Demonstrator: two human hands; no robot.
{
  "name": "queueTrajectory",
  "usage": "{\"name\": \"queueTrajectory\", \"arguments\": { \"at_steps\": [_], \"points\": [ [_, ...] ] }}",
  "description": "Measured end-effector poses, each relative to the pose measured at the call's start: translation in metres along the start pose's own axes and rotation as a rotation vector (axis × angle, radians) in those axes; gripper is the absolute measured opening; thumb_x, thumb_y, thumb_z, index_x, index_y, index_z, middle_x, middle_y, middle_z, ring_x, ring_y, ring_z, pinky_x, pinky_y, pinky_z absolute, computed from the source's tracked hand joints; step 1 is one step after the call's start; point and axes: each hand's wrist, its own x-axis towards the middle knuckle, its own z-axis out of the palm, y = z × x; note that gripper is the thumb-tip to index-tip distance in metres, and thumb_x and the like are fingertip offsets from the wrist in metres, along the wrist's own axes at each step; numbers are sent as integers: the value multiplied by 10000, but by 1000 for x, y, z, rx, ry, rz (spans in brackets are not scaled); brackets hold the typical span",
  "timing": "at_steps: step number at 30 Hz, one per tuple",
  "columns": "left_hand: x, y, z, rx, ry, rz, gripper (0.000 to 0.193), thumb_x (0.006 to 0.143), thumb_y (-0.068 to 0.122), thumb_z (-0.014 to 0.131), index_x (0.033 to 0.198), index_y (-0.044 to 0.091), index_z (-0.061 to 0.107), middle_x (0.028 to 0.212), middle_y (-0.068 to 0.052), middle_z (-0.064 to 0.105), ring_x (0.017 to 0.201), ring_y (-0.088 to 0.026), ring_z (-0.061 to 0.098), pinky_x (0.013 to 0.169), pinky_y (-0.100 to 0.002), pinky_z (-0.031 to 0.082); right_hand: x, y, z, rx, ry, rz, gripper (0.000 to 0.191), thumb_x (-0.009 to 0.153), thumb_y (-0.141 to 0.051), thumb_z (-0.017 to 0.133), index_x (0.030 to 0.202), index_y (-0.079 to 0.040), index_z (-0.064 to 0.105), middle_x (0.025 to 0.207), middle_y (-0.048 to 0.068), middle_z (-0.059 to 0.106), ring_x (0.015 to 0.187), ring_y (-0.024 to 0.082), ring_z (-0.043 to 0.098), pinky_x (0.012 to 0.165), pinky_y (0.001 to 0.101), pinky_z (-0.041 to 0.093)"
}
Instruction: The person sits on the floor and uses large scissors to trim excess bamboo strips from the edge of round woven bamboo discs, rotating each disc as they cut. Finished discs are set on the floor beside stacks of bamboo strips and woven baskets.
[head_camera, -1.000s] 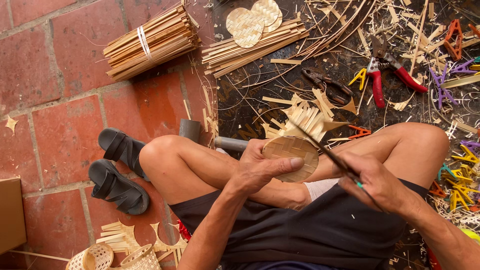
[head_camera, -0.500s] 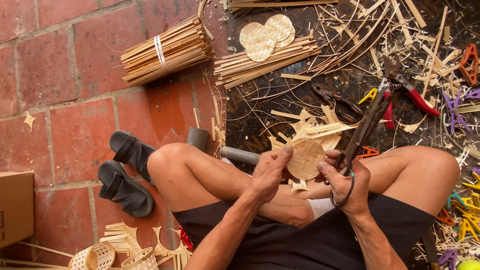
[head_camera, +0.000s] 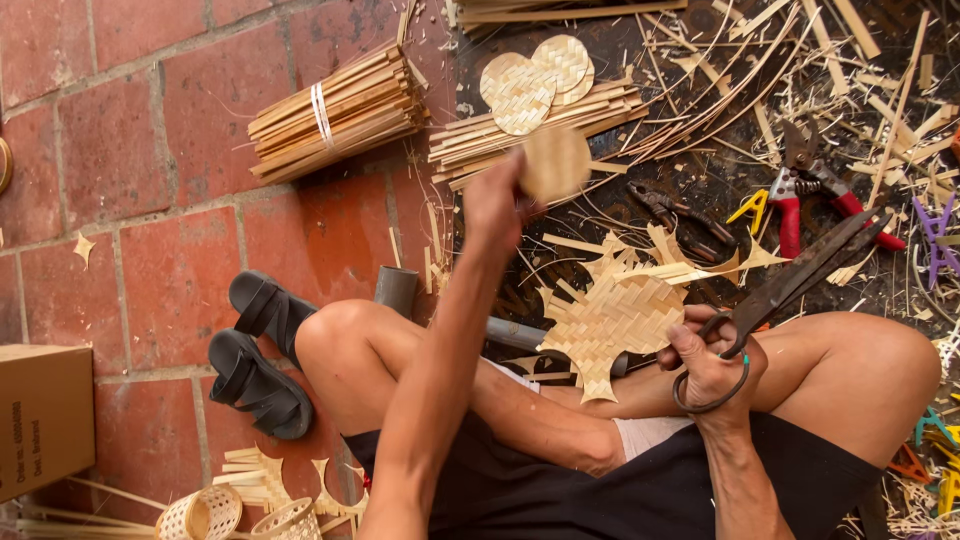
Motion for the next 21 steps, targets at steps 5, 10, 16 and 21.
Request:
{"name": "queueTrajectory", "arguments": {
  "at_steps": [5, 10, 16, 21],
  "points": [
    [10, 3, -12, 457, -88, 5, 395, 962, 289, 670, 1122, -70, 712, 935, -178, 704, 717, -225, 696, 512, -331, 608, -7, 8, -8, 13, 77, -3, 272, 935, -21, 689, 1168, 102, 619, 866, 129, 667, 631, 193, 636, 589, 330, 526],
    [-55, -79, -31, 1162, -267, 216, 270, 879, 281, 729, 1000, 47, 788, 853, -123, 774, 785, -250, 732, 712, -418, 574, -2, 25, -45, 334, 186, 15, 175, 1009, -52, 667, 1154, 25, 604, 860, 83, 607, 634, 164, 582, 595, 372, 542],
    [-108, -139, -58, 1405, -325, 271, 283, 808, 296, 786, 973, 66, 786, 871, -178, 742, 876, -335, 699, 803, -454, 538, -12, 57, -70, 518, 215, -76, 130, 1037, -10, 671, 1138, 26, 597, 929, 102, 625, 685, 196, 596, 613, 370, 516],
    [-155, -162, -66, 1143, -463, -25, 283, 770, 190, 817, 987, 10, 791, 811, -111, 777, 750, -180, 735, 689, -333, 589, -48, 68, -82, 494, 214, -56, 125, 992, -29, 677, 1097, -12, 611, 881, 91, 631, 622, 200, 584, 552, 373, 512]
  ]
}}
